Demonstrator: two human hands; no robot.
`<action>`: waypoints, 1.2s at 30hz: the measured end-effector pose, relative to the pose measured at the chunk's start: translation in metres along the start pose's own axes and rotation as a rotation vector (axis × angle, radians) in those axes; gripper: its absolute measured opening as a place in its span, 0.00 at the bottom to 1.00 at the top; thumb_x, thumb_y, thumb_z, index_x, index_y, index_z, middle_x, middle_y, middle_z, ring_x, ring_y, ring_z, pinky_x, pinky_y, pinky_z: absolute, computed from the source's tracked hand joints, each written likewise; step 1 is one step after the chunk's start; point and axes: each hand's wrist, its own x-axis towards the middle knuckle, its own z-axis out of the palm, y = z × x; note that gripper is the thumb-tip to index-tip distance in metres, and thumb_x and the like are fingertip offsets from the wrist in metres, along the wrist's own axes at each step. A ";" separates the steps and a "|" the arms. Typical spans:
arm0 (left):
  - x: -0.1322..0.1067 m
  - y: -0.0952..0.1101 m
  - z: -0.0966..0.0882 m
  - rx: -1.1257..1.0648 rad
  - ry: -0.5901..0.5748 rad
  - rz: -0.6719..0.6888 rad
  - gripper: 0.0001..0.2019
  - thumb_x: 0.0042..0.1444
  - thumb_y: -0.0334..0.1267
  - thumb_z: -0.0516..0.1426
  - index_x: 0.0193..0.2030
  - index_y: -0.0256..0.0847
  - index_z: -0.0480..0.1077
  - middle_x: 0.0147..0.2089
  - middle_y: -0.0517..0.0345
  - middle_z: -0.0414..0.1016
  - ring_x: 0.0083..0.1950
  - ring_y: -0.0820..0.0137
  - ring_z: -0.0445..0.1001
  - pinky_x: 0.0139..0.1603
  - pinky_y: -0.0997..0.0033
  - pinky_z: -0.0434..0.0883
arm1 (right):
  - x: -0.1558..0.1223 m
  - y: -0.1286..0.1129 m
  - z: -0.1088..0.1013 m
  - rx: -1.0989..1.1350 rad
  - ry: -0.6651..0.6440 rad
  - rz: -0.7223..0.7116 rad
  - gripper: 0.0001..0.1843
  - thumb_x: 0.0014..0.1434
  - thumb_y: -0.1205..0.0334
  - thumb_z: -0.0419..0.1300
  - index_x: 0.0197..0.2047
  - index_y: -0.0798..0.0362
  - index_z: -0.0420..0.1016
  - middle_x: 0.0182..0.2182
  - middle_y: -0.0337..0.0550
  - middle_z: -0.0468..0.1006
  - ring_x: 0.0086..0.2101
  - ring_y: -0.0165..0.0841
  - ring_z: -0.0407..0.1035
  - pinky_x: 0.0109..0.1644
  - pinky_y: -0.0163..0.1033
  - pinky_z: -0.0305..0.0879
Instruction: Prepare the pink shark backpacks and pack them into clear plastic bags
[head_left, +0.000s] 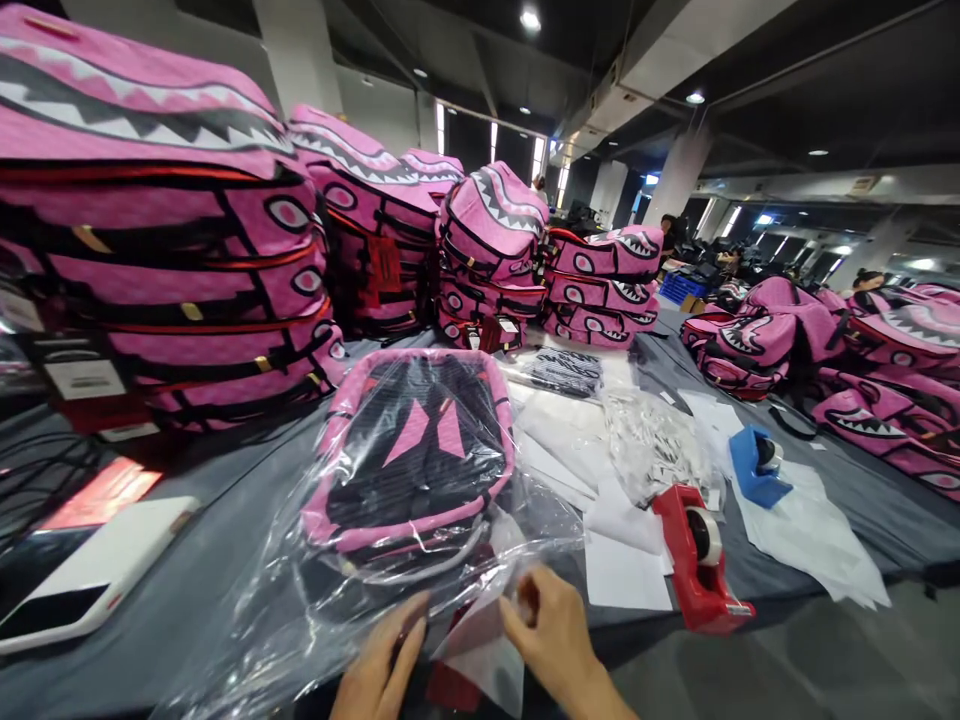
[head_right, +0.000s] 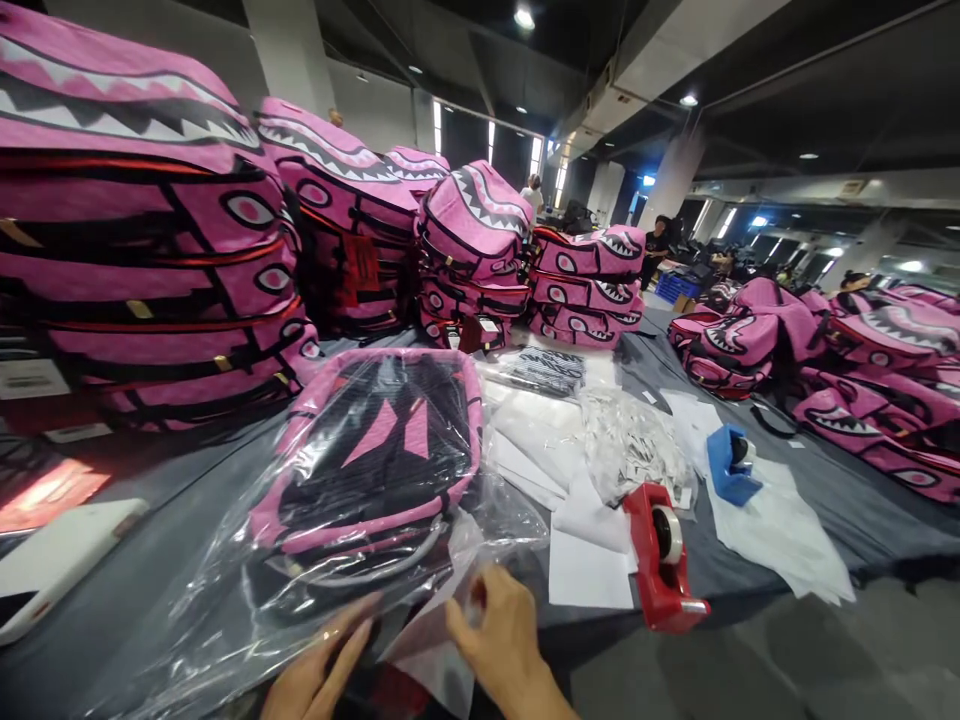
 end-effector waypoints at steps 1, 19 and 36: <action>0.010 0.015 0.012 -0.002 -0.032 -0.005 0.29 0.52 0.64 0.54 0.50 0.47 0.78 0.56 0.53 0.81 0.61 0.53 0.76 0.64 0.52 0.72 | 0.008 -0.011 0.006 -0.082 0.064 -0.039 0.15 0.57 0.48 0.62 0.41 0.50 0.73 0.39 0.52 0.80 0.42 0.48 0.75 0.47 0.49 0.71; 0.029 0.078 0.051 -0.127 -0.436 -0.008 0.28 0.60 0.64 0.50 0.39 0.40 0.76 0.29 0.57 0.76 0.30 0.64 0.75 0.33 0.68 0.73 | 0.006 0.000 -0.027 -0.465 -0.071 0.030 0.09 0.62 0.73 0.56 0.40 0.52 0.75 0.34 0.43 0.82 0.35 0.38 0.78 0.33 0.37 0.55; 0.079 0.108 0.081 0.635 -0.715 1.705 0.12 0.60 0.35 0.65 0.27 0.41 0.69 0.26 0.62 0.72 0.34 0.69 0.69 0.36 0.66 0.67 | -0.090 0.047 0.014 -0.461 0.294 -0.613 0.07 0.65 0.65 0.55 0.36 0.48 0.74 0.18 0.34 0.71 0.16 0.29 0.63 0.21 0.34 0.55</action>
